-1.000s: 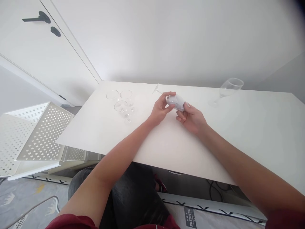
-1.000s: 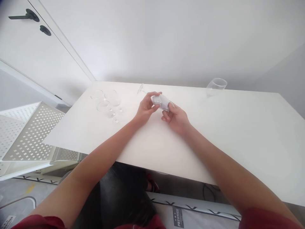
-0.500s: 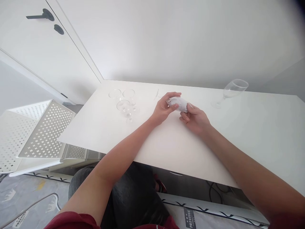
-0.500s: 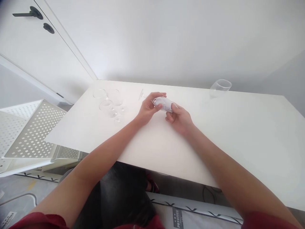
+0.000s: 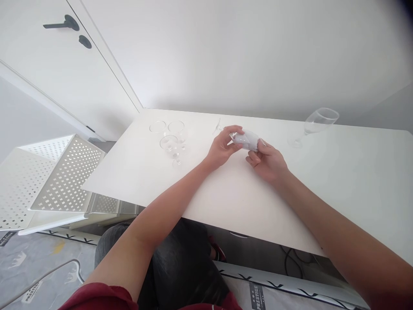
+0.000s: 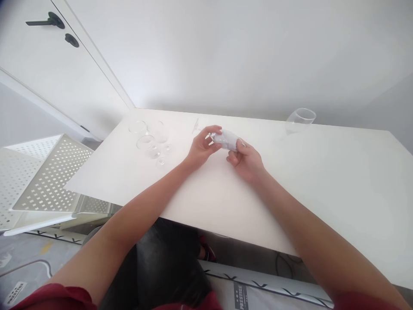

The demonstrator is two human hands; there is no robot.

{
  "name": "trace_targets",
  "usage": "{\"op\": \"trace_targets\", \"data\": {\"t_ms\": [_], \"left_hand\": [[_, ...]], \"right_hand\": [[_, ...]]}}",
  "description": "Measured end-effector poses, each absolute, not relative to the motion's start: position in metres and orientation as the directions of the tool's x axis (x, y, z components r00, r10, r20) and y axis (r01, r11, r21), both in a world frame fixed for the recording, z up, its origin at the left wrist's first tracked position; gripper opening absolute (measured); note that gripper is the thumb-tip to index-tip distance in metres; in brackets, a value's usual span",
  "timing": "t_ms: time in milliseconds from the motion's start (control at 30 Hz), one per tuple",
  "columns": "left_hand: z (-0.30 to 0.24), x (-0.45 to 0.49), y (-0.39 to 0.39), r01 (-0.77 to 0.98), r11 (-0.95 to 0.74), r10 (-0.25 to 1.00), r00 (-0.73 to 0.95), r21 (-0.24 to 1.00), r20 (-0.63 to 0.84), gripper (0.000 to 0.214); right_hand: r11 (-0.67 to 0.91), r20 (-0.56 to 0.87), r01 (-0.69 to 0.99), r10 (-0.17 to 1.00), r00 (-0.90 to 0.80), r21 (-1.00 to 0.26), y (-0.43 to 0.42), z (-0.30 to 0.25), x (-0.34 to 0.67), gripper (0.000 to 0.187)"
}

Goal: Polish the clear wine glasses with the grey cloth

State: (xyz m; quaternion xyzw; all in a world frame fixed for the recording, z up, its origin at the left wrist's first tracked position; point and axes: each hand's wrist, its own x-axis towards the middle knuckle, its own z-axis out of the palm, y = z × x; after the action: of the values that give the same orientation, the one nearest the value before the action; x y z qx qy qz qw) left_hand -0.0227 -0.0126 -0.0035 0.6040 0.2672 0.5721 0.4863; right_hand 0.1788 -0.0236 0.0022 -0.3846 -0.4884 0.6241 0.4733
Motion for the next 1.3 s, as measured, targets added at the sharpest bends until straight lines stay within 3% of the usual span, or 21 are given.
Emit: {"op": "trace_targets", "data": {"t_ms": [133, 200, 267, 367, 467, 633, 867, 933, 1000, 1100, 1200, 1300], "left_hand": [[-0.007, -0.022, -0.012, -0.241, -0.218, 0.953, 0.156, 0.946, 0.26, 0.057], [-0.009, -0.024, -0.011, -0.234, -0.209, 0.96, 0.137, 0.95, 0.245, 0.057], [-0.009, -0.025, -0.01, -0.204, -0.297, 0.934, 0.142, 0.933, 0.328, 0.056], [-0.007, -0.024, -0.008, -0.176, -0.423, 0.868, 0.203, 0.889, 0.453, 0.055], [-0.006, -0.023, -0.008, -0.194, -0.46, 0.835, 0.237, 0.866, 0.497, 0.048], [-0.01, -0.027, -0.008, -0.152, -0.433, 0.865, 0.208, 0.889, 0.457, 0.04], [0.001, -0.026, -0.019, -0.181, -0.386, 0.71, 0.567, 0.904, 0.417, 0.027], [0.002, -0.024, -0.02, -0.216, -0.319, 0.717, 0.581, 0.923, 0.384, 0.022], [0.0, -0.025, -0.018, -0.252, -0.191, 0.821, 0.489, 0.949, 0.295, 0.016], [-0.002, -0.032, -0.011, -0.34, 0.104, 0.941, 0.339, 0.935, 0.019, 0.021], [0.004, -0.04, -0.01, -0.276, 0.416, 0.781, 0.596, 0.867, -0.185, 0.052], [0.012, -0.044, -0.016, -0.157, 0.444, 0.603, 0.78, 0.882, -0.165, 0.061]], "right_hand": [[0.157, 0.167, -0.061, 0.96, -0.223, -0.986, -0.029, 0.003, 0.177, 0.041], [0.242, 0.235, 0.006, 0.949, -0.21, -0.97, -0.032, 0.004, 0.174, 0.041], [0.178, 0.185, -0.051, 0.959, -0.215, -0.983, -0.033, 0.004, 0.174, 0.039], [-0.047, 0.009, -0.23, 0.971, -0.24, -0.972, -0.027, 0.004, 0.178, 0.035], [-0.153, -0.075, -0.281, 0.96, -0.271, -0.947, -0.023, 0.004, 0.181, 0.035], [-0.041, 0.025, -0.204, 0.95, -0.311, -0.978, -0.028, 0.004, 0.177, 0.041], [0.124, 0.159, -0.277, 0.981, -0.109, -0.953, -0.025, -0.001, 0.181, 0.033], [0.158, 0.184, -0.315, 0.981, -0.054, -0.936, -0.021, -0.002, 0.183, 0.032], [0.215, 0.227, -0.33, 0.974, 0.003, -0.919, -0.018, -0.002, 0.186, 0.029], [0.296, 0.308, -0.354, 0.951, 0.025, -0.887, -0.017, -0.002, 0.19, 0.026], [0.326, 0.367, -0.325, 0.928, -0.07, -0.888, -0.019, 0.001, 0.19, 0.032], [0.317, 0.372, -0.292, 0.915, -0.157, -0.902, -0.024, 0.004, 0.187, 0.036]]}}
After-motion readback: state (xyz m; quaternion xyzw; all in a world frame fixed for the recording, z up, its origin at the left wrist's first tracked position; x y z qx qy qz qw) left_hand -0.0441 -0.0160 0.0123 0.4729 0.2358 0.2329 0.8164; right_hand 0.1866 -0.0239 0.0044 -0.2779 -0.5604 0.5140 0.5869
